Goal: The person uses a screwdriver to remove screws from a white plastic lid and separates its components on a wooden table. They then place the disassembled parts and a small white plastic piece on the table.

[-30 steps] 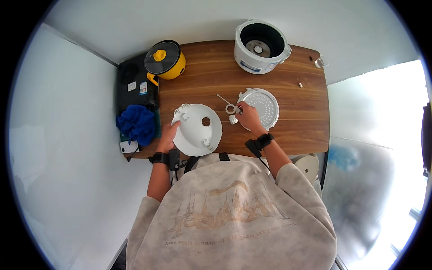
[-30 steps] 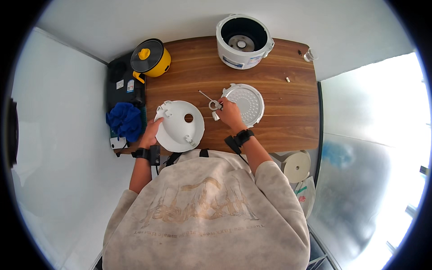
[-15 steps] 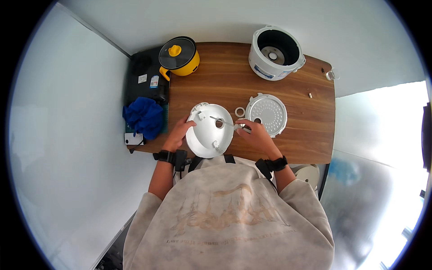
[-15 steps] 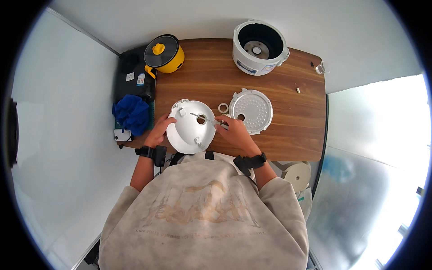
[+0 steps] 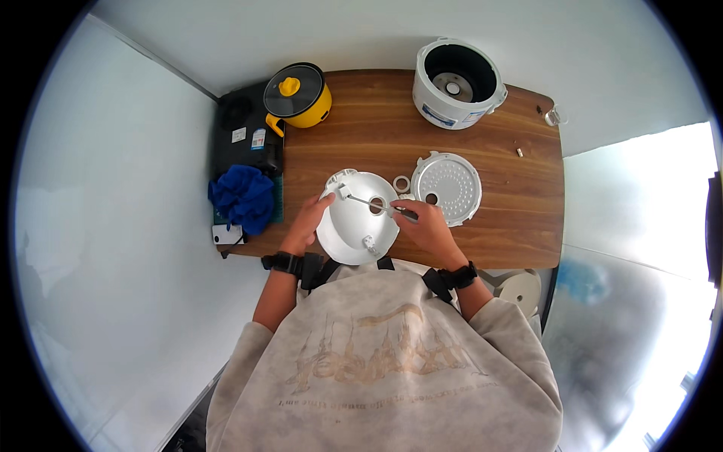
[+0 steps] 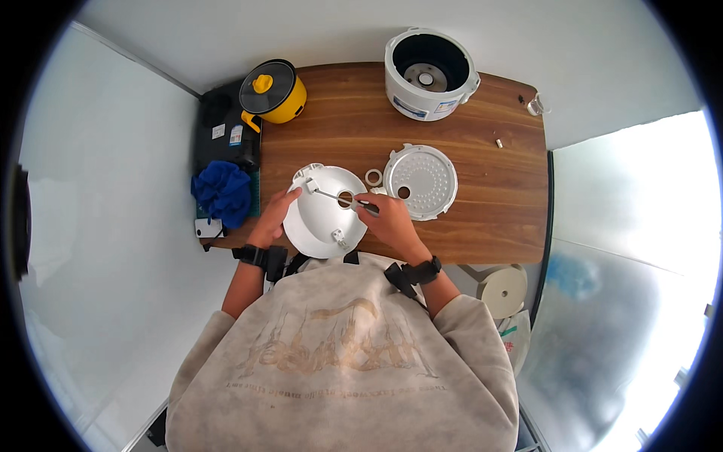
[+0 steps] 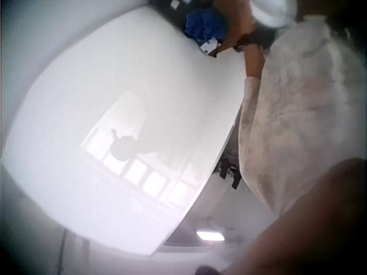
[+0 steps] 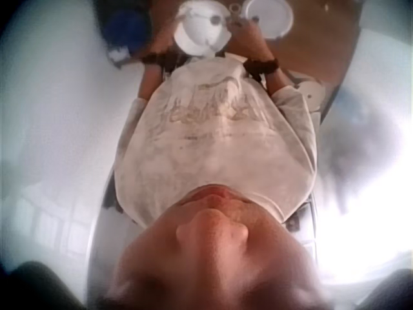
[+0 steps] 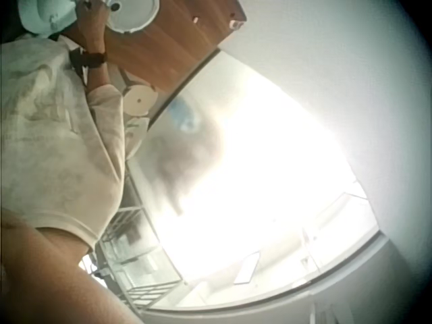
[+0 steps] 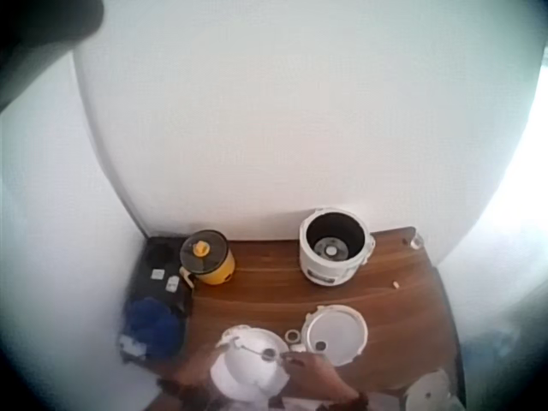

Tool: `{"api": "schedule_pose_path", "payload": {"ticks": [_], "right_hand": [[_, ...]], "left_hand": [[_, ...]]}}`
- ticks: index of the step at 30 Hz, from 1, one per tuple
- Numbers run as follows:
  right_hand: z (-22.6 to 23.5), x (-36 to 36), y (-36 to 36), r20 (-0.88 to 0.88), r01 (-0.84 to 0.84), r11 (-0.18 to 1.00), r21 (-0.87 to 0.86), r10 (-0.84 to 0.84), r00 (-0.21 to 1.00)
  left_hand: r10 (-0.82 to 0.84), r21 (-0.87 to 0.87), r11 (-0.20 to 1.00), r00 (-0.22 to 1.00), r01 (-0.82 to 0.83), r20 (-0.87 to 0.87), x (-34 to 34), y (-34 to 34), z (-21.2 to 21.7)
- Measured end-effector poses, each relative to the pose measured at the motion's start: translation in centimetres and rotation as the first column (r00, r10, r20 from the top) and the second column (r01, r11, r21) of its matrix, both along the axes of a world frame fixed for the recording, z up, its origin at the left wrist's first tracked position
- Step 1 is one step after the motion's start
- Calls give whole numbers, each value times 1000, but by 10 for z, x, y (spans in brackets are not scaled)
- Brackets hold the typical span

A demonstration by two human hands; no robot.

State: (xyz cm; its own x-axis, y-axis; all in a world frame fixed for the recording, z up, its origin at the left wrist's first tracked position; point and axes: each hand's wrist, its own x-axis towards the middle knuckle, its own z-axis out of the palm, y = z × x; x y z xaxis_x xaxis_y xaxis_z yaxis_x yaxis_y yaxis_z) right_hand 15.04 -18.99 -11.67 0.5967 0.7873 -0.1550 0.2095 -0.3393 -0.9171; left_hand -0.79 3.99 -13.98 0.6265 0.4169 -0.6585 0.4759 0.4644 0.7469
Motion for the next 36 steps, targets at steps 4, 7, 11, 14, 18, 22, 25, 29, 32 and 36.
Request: {"api": "schedule_pose_path", "payload": {"ticks": [4, 7, 11, 14, 18, 22, 25, 29, 32, 36], "right_hand": [[-6, -3, -1, 77, 45, 996, 75, -51, 996], [-2, -3, -2, 62, 42, 997, 57, -46, 997], [0, -1, -2, 80, 20, 1000, 1, -20, 997], [-4, -2, -1, 107, 25, 1000, -1, -25, 994], [-1, -1, -1, 114, 20, 999, 27, -23, 993], [5, 3, 2, 109, -3, 1000, 28, 0, 994], [2, 4, 2, 133, -9, 1000, 26, 5, 991], [5, 4, 1, 149, -4, 1000, 15, 2, 989], [1, 3, 1, 143, -8, 999, 32, 3, 990], [-3, 2, 3, 120, -12, 1000, 23, 9, 993]], "left_hand": [[-10, 27, 1000, 1000, 10, -23, 3, 0, 4], [-17, 29, 999, 999, 18, -35, 4, 0, 3], [-39, 32, 999, 998, 40, -47, 5, -2, 4], [-25, 31, 999, 999, 26, -41, 5, -2, -2], [-36, 29, 999, 998, 37, -50, 4, -1, -3], [-47, 25, 999, 998, 49, -52, 3, 0, -5], [-51, 17, 999, 998, 52, -47, 5, -2, -2], [-35, 1, 999, 999, 35, -21, 3, -2, -4], [-27, -1, 1000, 999, 27, -32, 2, -1, -6], [-14, 0, 1000, 1000, 14, -20, 2, -2, -8]]}}
